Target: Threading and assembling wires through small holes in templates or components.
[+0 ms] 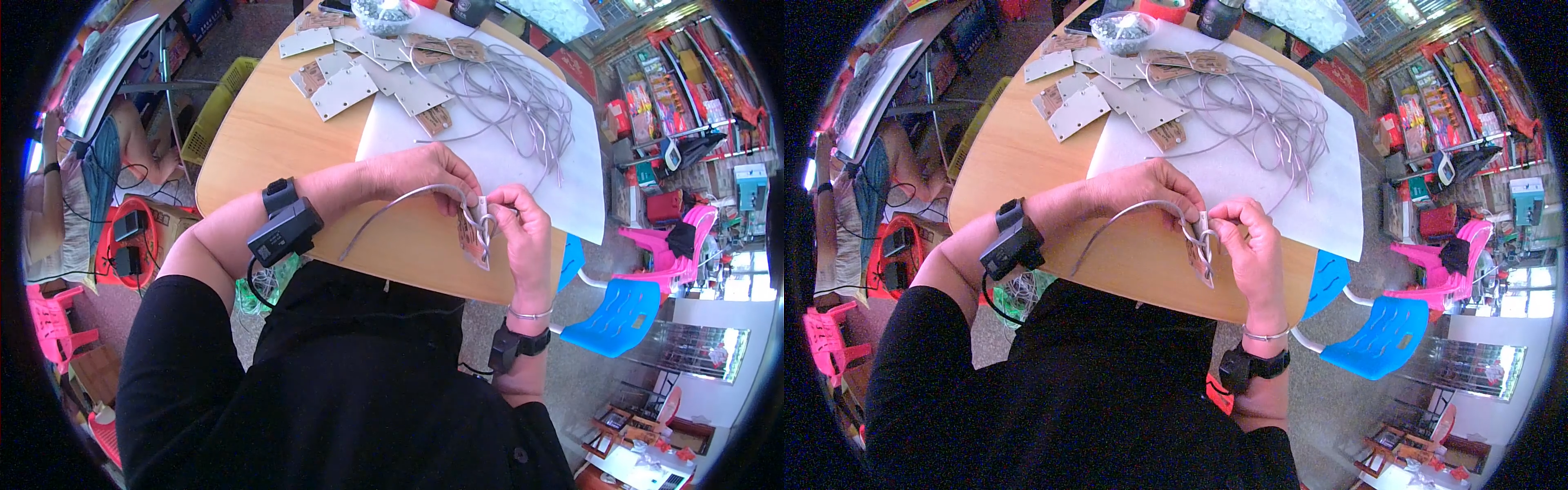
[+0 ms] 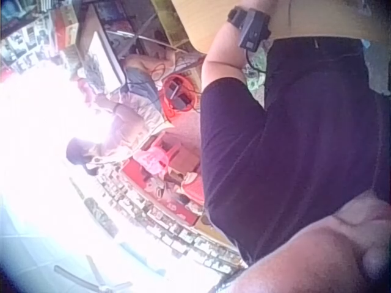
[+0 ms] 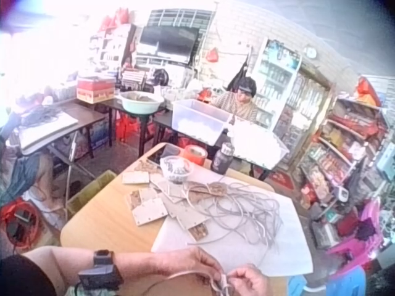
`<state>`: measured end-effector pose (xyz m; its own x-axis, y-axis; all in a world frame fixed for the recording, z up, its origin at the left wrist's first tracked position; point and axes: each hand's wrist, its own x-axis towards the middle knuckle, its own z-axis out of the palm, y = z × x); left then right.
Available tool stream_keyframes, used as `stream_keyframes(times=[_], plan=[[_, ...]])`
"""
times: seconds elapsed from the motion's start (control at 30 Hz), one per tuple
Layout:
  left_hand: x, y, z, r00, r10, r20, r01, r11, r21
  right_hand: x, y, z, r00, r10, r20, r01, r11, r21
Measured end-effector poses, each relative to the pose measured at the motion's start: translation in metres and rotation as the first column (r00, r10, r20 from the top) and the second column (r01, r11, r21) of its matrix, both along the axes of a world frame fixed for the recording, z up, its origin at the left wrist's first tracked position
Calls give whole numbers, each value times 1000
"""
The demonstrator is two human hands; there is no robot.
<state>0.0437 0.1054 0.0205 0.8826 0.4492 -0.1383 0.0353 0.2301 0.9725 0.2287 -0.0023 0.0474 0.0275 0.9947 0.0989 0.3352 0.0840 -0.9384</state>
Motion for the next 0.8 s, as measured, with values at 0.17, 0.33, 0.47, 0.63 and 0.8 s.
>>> stream_keyframes(times=[0.17, 0.33, 0.47, 0.63, 0.8], plan=[[-1, -1, 2, 999, -1, -44, 2, 1000, 21, -2, 3, -2, 998, 51, 23, -52, 998, 39], [-1, 0, 2, 999, -11, -47, 11, 1000, 3, -3, 7, 1, 984, 118, 130, -134, 984, 121], [-1, -1, 1, 999, -15, -31, 16, 1000, 17, -1, 5, 0, 973, 119, 196, -146, 981, 131], [-1, -1, 1, 1000, 3, -16, -3, 1000, 14, -6, 3, 2, 975, 125, 185, -137, 989, 54], [0, 2, -3, 1000, -2, -11, 2, 1000, 19, -9, -2, 0, 973, 49, 223, -49, 999, -9]])
